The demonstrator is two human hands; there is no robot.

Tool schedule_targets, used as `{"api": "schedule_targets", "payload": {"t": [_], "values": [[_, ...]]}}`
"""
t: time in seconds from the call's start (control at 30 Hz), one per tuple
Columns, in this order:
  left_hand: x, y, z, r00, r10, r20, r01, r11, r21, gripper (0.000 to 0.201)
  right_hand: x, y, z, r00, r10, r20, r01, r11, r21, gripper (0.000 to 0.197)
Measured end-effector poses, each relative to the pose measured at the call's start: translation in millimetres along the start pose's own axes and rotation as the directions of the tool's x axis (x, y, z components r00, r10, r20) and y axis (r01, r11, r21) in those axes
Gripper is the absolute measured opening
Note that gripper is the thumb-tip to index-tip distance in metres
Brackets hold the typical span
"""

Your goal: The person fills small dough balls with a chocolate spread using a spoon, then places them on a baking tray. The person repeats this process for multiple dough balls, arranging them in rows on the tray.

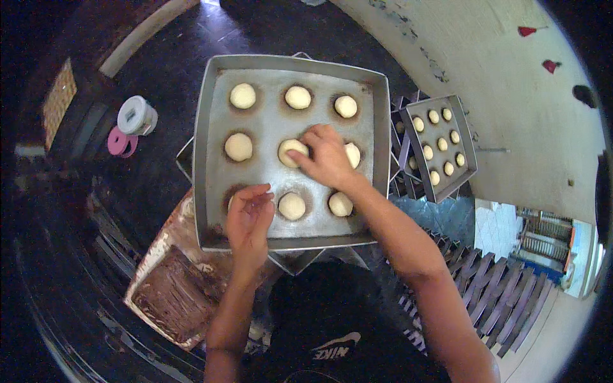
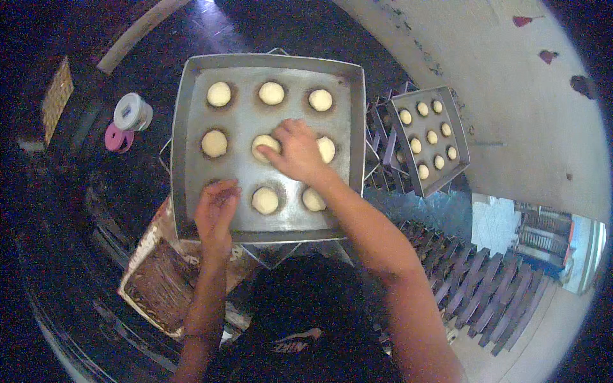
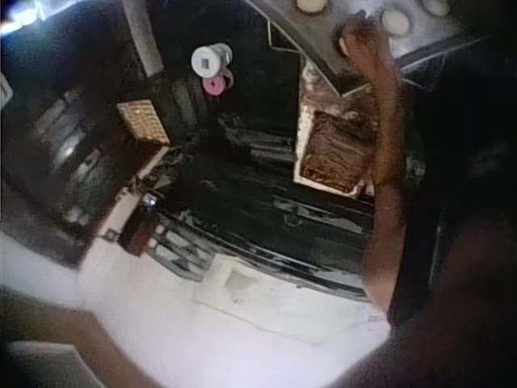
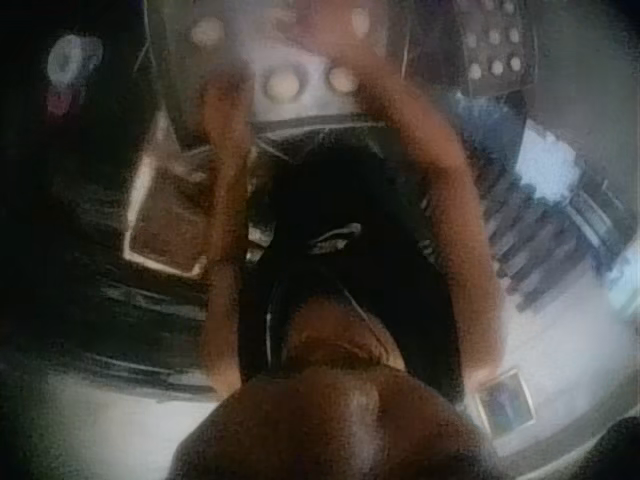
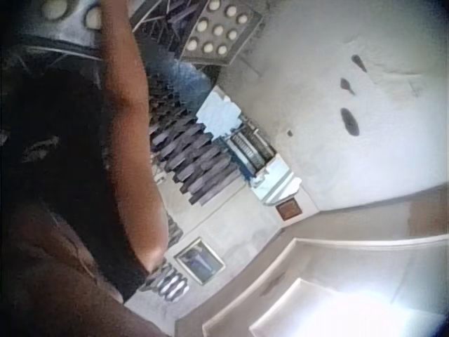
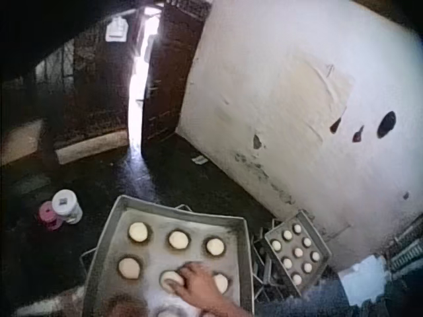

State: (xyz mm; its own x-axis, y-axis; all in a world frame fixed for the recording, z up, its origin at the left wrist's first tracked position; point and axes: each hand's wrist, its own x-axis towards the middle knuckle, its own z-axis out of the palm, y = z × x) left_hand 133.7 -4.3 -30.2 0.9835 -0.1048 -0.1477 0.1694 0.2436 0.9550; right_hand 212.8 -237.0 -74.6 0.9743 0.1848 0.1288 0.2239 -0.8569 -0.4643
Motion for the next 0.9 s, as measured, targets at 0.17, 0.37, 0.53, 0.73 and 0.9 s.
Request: {"api": "schedule_targets", "payload": {"t": [0.17, 0.37, 0.53, 0.73, 0.9], "values": [[-21.3, -10.9, 28.3, 0.877, 0.299, -0.376, -0.264, 0.954, 0.141, 0.02, -57.4, -111.6, -9.2, 0.946, 0.312, 0.084, -0.241, 0.507, 0.828, 0.04], [-137.8, -38.9, 42.5, 0.641, 0.659, -0.393, -0.454, 0.739, 0.498, 0.038, -198.0, -163.4, -17.5, 0.974, 0.157, -0.163, 0.05, 0.552, 0.832, 0.025], [-262.8, -41.1, 3.7, 0.947, 0.105, -0.304, -0.034, 0.973, 0.23, 0.031, -259.4, -177.2, -9.0, 0.72, 0.221, 0.658, -0.661, -0.069, 0.747, 0.041], [-363.4, -104.5, -20.2, 0.867, -0.127, -0.482, 0.069, 0.988, -0.137, 0.046, -322.8, -232.7, 34.6, 0.975, -0.174, 0.136, -0.037, 0.477, 0.878, 0.037], [-385.7, -95.6, -93.3, 0.752, 0.149, -0.642, -0.031, 0.981, 0.191, 0.047, -290.1, -228.1, 179.9, 0.941, -0.239, 0.239, 0.042, 0.785, 0.618, 0.048]]}}
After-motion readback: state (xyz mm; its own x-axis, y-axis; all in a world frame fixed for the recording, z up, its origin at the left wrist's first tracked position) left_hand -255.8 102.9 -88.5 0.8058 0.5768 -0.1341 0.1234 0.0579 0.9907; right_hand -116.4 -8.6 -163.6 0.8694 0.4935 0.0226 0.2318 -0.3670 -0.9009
